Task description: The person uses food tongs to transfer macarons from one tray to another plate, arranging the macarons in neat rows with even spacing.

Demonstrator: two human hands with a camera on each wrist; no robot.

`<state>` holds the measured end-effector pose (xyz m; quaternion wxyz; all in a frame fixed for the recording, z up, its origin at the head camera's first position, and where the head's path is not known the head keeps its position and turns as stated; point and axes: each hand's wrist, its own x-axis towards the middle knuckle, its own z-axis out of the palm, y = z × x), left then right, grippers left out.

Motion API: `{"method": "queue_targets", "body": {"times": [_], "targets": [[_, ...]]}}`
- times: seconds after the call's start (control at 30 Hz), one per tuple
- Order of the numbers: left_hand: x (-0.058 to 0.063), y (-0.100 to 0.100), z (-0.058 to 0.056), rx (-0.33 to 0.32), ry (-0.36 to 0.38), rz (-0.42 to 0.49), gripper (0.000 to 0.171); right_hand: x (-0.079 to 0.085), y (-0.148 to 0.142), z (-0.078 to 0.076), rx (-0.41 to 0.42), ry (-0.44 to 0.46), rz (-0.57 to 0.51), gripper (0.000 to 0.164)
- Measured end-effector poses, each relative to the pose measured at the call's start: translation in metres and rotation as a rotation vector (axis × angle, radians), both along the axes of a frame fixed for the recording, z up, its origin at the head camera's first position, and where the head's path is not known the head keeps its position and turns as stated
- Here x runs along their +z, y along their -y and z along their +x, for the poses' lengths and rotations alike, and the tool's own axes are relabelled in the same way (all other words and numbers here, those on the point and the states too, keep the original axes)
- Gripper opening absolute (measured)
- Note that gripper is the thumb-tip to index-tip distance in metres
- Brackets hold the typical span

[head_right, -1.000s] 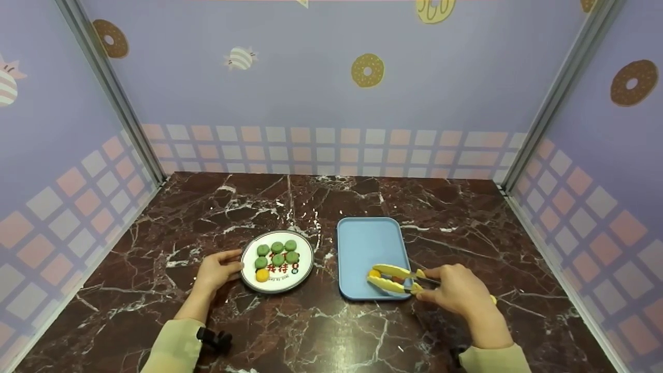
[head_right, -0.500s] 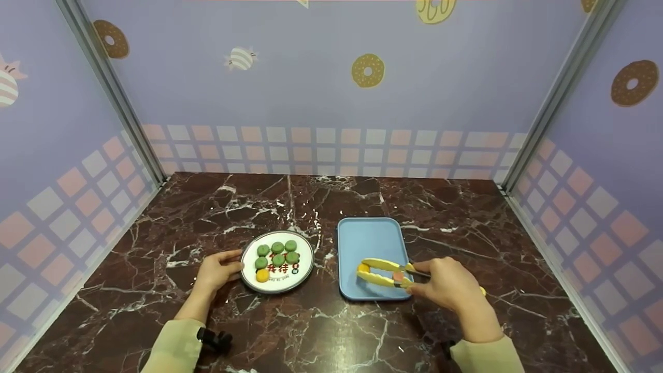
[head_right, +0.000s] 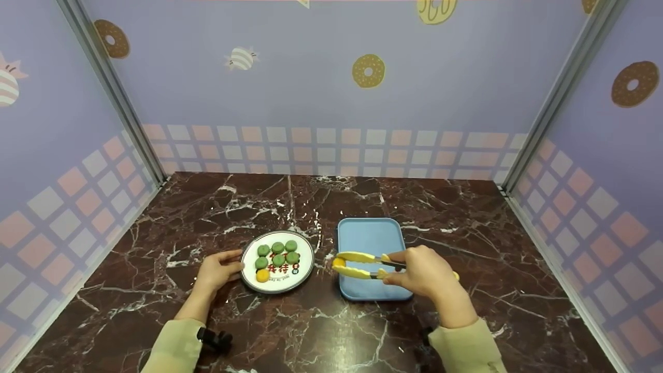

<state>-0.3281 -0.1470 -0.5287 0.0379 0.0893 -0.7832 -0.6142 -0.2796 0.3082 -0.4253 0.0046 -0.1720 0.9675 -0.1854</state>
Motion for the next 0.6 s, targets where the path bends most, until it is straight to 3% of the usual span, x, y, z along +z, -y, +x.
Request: {"method": "queue_targets", "body": {"times": [0.17, 0.4, 0.6], "targets": [[0.0, 0.0, 0.0, 0.002, 0.0, -0.005, 0.043, 0.0, 0.018, -0.006, 0.03, 0.015, -0.011, 0.059], [0.0, -0.001, -0.001, -0.005, 0.006, 0.007, 0.042, -0.005, 0.043, -0.015, 0.11, -0.102, 0.008, 0.05], [0.001, -0.001, -0.001, 0.0, 0.016, 0.025, 0.043, -0.008, 0.065, -0.022, 0.167, -0.108, -0.005, 0.047]]}}
